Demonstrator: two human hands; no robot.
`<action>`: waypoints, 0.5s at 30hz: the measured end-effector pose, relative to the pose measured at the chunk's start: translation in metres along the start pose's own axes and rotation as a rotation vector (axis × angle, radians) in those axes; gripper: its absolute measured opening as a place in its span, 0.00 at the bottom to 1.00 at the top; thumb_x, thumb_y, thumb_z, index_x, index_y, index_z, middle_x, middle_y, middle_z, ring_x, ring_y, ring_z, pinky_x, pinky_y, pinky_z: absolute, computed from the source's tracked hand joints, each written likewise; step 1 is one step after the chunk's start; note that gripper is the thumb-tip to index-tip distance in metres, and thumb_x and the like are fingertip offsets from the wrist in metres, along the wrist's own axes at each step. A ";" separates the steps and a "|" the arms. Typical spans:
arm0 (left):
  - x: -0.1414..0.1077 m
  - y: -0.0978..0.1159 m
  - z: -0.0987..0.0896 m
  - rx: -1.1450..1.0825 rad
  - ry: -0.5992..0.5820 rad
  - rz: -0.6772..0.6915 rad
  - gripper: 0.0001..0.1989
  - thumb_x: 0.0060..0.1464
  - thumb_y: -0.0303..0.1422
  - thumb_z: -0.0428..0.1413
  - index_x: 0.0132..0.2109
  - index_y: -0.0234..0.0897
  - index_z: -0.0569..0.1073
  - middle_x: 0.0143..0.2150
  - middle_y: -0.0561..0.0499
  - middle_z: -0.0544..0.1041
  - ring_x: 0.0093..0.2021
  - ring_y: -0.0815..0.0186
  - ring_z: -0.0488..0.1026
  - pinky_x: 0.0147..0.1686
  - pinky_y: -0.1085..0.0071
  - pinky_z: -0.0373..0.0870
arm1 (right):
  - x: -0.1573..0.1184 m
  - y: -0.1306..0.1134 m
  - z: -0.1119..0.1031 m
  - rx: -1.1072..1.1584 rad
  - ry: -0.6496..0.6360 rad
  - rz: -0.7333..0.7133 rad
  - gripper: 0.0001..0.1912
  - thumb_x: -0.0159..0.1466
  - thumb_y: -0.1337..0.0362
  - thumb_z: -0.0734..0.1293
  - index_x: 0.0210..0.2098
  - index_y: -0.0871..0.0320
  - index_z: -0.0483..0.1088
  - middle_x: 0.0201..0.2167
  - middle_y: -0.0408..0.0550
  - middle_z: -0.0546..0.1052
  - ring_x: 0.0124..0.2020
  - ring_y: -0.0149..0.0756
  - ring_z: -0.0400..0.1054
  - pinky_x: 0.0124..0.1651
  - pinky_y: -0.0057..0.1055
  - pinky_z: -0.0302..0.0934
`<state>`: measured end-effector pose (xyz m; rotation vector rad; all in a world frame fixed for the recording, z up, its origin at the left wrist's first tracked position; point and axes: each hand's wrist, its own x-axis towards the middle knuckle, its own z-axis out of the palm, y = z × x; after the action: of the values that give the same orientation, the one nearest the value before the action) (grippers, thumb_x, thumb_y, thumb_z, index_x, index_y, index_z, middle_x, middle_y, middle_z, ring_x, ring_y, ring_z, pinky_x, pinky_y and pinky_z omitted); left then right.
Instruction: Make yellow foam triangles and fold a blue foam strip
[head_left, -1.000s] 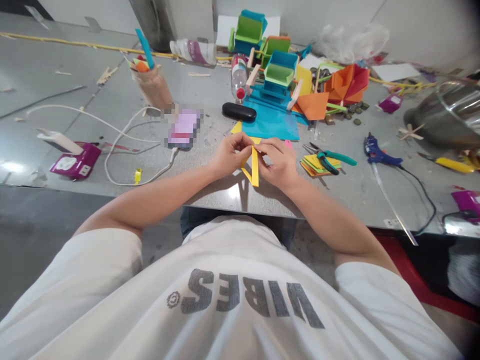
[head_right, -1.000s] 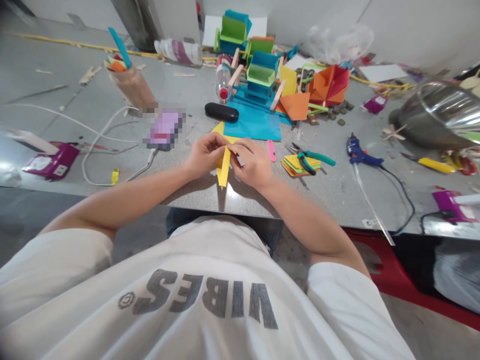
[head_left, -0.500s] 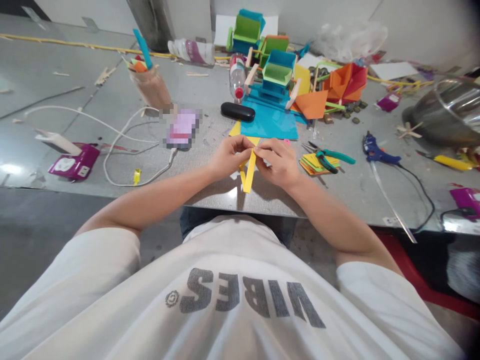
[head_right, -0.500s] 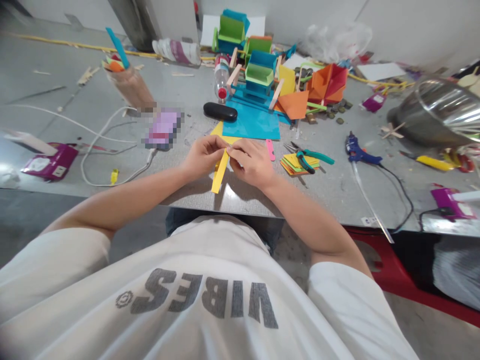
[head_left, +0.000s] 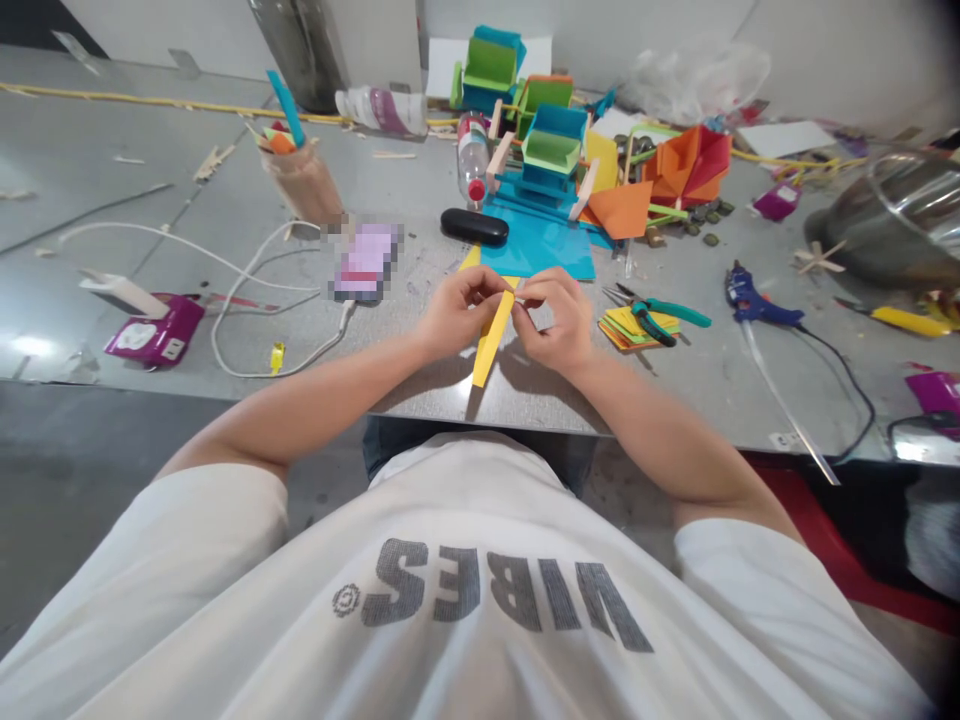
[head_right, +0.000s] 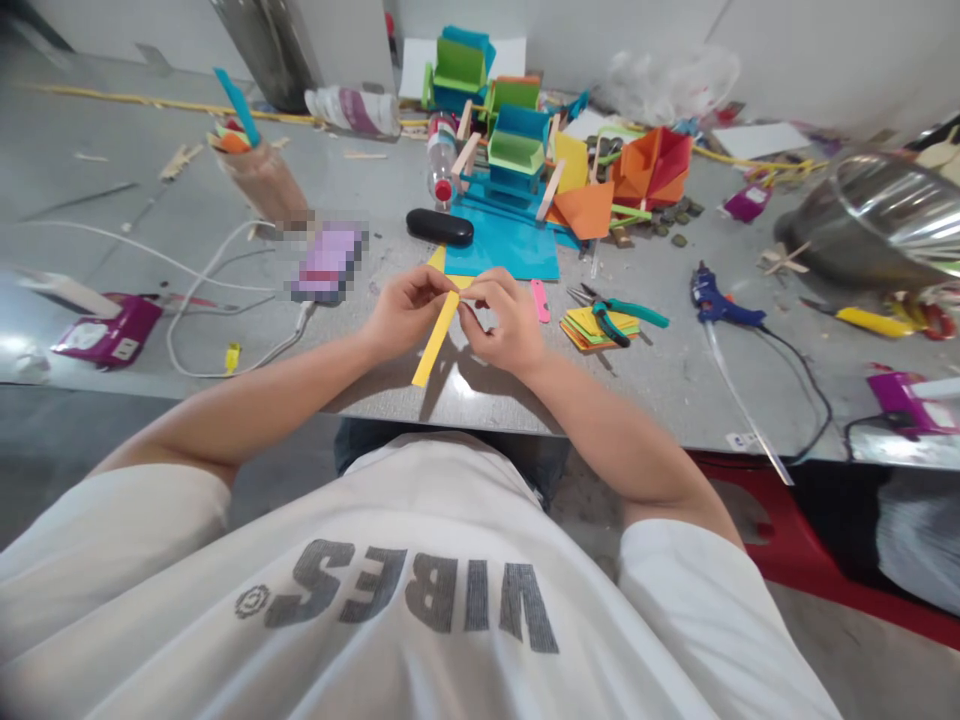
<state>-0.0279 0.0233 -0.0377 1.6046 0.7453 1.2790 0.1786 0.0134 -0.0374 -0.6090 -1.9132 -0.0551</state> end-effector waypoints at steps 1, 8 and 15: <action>0.000 0.000 0.000 0.007 0.007 -0.013 0.08 0.64 0.37 0.72 0.40 0.40 0.83 0.37 0.52 0.84 0.36 0.68 0.79 0.40 0.67 0.75 | 0.001 -0.001 0.000 0.009 -0.008 0.047 0.04 0.78 0.58 0.69 0.48 0.49 0.75 0.40 0.48 0.81 0.38 0.40 0.75 0.39 0.41 0.71; 0.006 -0.001 -0.002 -0.178 0.040 -0.137 0.21 0.54 0.42 0.80 0.41 0.39 0.77 0.36 0.53 0.83 0.33 0.70 0.79 0.37 0.69 0.76 | -0.002 -0.002 0.005 0.199 -0.124 0.362 0.17 0.78 0.47 0.69 0.41 0.52 0.76 0.34 0.46 0.80 0.33 0.37 0.71 0.38 0.39 0.68; 0.011 -0.007 -0.008 -0.184 -0.050 -0.270 0.25 0.50 0.46 0.81 0.44 0.40 0.79 0.35 0.52 0.84 0.33 0.67 0.80 0.36 0.68 0.79 | -0.004 0.005 0.008 0.284 -0.172 0.597 0.25 0.73 0.37 0.70 0.40 0.53 0.76 0.34 0.46 0.80 0.33 0.37 0.72 0.39 0.39 0.68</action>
<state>-0.0318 0.0380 -0.0391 1.3336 0.7610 1.0752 0.1750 0.0183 -0.0453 -0.9844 -1.7825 0.6555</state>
